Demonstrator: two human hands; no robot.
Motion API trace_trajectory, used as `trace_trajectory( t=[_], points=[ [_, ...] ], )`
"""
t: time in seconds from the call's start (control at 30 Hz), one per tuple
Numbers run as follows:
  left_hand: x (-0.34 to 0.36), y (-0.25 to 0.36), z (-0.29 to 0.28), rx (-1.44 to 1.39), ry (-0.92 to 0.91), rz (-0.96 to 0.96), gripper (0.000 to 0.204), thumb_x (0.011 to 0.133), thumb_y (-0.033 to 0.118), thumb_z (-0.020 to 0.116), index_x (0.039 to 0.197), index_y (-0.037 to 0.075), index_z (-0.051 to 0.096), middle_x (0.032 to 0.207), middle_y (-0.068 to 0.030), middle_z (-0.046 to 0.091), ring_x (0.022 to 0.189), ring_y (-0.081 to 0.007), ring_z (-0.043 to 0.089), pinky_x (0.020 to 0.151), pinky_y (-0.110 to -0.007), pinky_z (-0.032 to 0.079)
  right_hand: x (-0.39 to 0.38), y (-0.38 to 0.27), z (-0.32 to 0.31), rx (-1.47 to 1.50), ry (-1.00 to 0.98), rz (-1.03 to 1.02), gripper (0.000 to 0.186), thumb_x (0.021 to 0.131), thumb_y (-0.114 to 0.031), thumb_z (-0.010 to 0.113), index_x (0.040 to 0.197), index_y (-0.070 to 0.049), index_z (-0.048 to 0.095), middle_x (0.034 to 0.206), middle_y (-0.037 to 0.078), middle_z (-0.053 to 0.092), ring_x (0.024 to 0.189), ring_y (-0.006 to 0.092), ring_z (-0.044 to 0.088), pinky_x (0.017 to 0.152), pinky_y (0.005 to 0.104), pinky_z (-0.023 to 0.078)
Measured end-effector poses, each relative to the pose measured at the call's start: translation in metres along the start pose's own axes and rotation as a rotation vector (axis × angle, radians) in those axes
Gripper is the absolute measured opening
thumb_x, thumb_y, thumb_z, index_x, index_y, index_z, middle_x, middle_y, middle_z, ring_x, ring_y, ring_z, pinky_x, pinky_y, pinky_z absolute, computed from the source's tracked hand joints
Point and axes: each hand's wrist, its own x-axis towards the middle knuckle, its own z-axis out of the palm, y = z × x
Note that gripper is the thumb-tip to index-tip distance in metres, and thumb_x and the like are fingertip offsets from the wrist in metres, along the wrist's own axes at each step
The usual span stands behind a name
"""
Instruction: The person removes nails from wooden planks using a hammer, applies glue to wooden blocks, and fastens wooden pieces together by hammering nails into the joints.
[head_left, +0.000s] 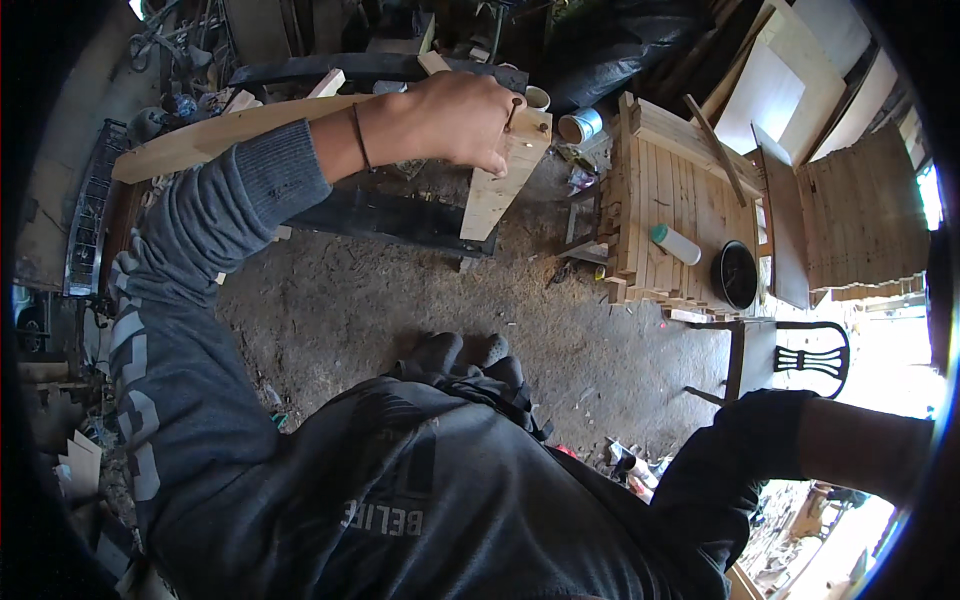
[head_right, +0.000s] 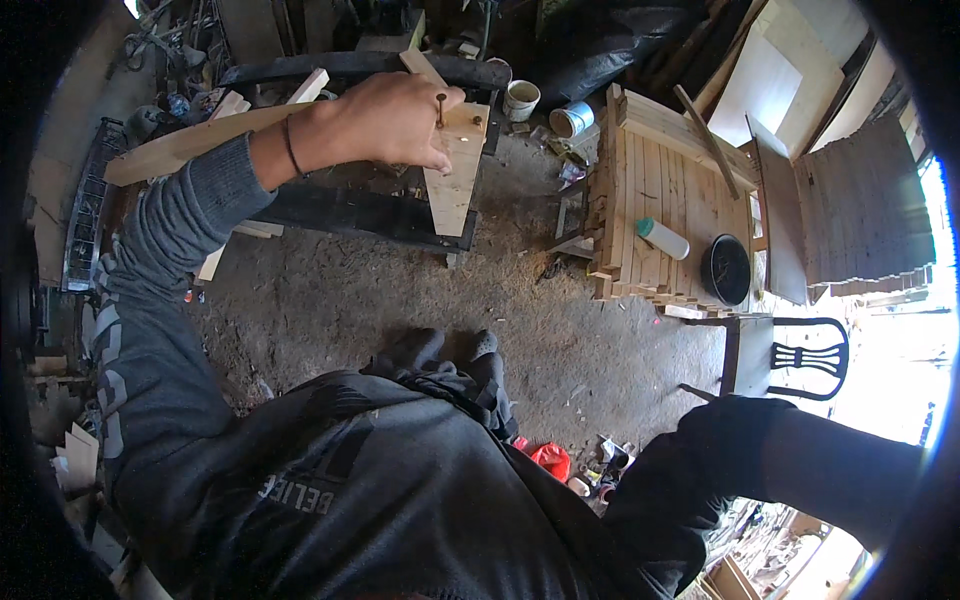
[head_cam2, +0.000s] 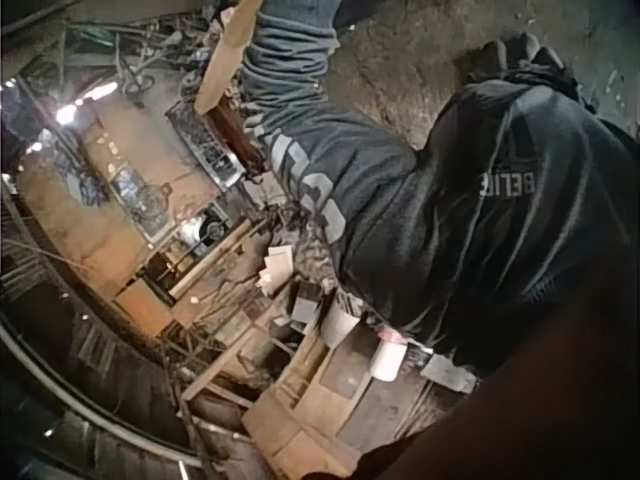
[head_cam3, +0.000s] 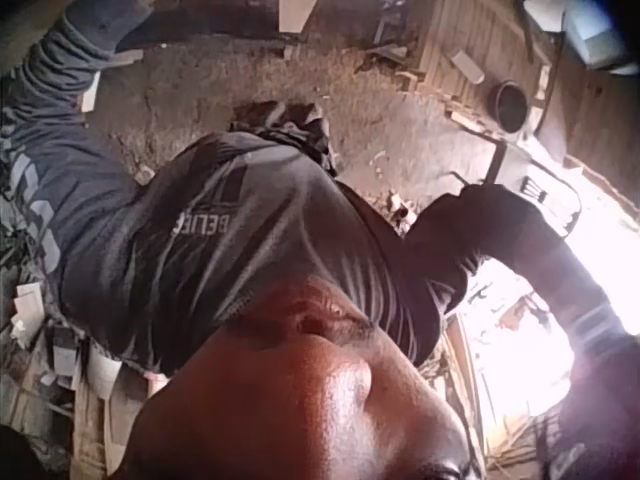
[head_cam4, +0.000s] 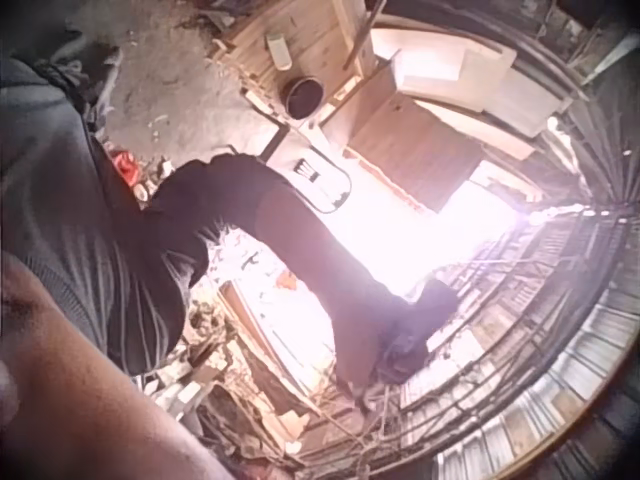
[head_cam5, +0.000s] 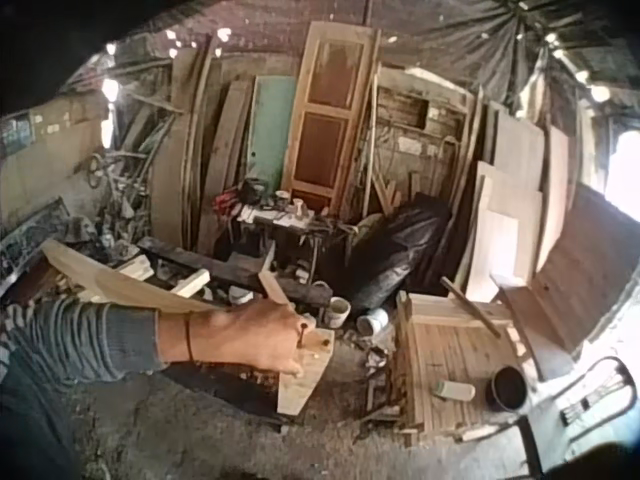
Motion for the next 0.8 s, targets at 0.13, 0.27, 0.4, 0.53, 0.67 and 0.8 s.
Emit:
trace_trajectory(
  t=[0.13, 0.27, 0.4, 0.53, 0.67, 0.8],
  points=[
    [-0.012, 0.006, -0.002, -0.037, -0.072, -0.061, 0.061, 0.072, 0.041, 0.083, 0.107, -0.004, 0.062, 0.079, -0.0204, 0.069, 0.079, -0.0371, 0.071, 0.070, -0.045, 0.057, -0.045, 0.016, 0.118, -0.045, -0.663, 0.353, 0.031, 0.101, -0.016, 0.056, 0.122, 0.007, 0.052, 0.076, 0.026, 0.063, 0.070, 0.0357, 0.067, 0.064, 0.0466, 0.049],
    [-0.005, 0.000, -0.004, 0.005, 0.005, -0.033, 0.060, 0.070, 0.041, 0.083, 0.106, -0.004, 0.062, 0.083, -0.0200, 0.071, 0.081, -0.0378, 0.071, 0.072, -0.046, 0.057, -0.094, 0.035, 0.127, 0.110, -0.605, 0.564, 0.027, 0.102, -0.016, 0.055, 0.118, 0.006, 0.053, 0.069, 0.016, 0.063, 0.060, 0.0261, 0.064, 0.055, 0.0391, 0.046],
    [-0.005, 0.004, -0.005, 0.021, -0.004, 0.004, 0.061, 0.070, 0.041, 0.083, 0.107, -0.002, 0.062, 0.088, -0.0219, 0.070, 0.086, -0.0389, 0.070, 0.073, -0.046, 0.057, -0.070, 0.019, 0.116, 0.554, -0.324, 0.782, 0.018, 0.103, -0.023, 0.058, 0.103, -0.004, 0.059, 0.064, -0.007, 0.050, 0.051, 0.0010, 0.046, 0.044, 0.0198, 0.035],
    [0.001, 0.010, -0.002, 0.040, -0.020, 0.034, 0.060, 0.071, 0.040, 0.083, 0.107, -0.002, 0.061, 0.087, -0.0220, 0.069, 0.085, -0.0394, 0.070, 0.073, -0.045, 0.057, -0.068, 0.020, 0.133, 0.591, -0.302, 0.831, 0.019, 0.103, -0.024, 0.060, 0.103, -0.005, 0.059, 0.066, -0.005, 0.052, 0.051, 0.0009, 0.046, 0.043, 0.0202, 0.035],
    [0.001, 0.010, 0.004, 0.063, -0.027, 0.046, 0.060, 0.072, 0.041, 0.083, 0.108, -0.002, 0.061, 0.088, -0.0208, 0.068, 0.085, -0.0390, 0.069, 0.073, -0.046, 0.057, -0.079, 0.027, 0.138, 0.464, -0.407, 0.821, 0.021, 0.101, -0.023, 0.062, 0.106, -0.003, 0.060, 0.069, -0.003, 0.053, 0.059, 0.0037, 0.046, 0.052, 0.0236, 0.038],
    [-0.004, 0.007, 0.004, 0.074, 0.041, 0.060, 0.060, 0.073, 0.041, 0.082, 0.109, -0.002, 0.061, 0.089, -0.0208, 0.068, 0.087, -0.0392, 0.069, 0.075, -0.046, 0.057, -0.079, 0.018, 0.138, 0.373, -0.467, 0.733, 0.022, 0.100, -0.021, 0.064, 0.108, -0.001, 0.061, 0.071, -0.001, 0.053, 0.066, 0.0061, 0.047, 0.059, 0.0267, 0.039]
  ],
)
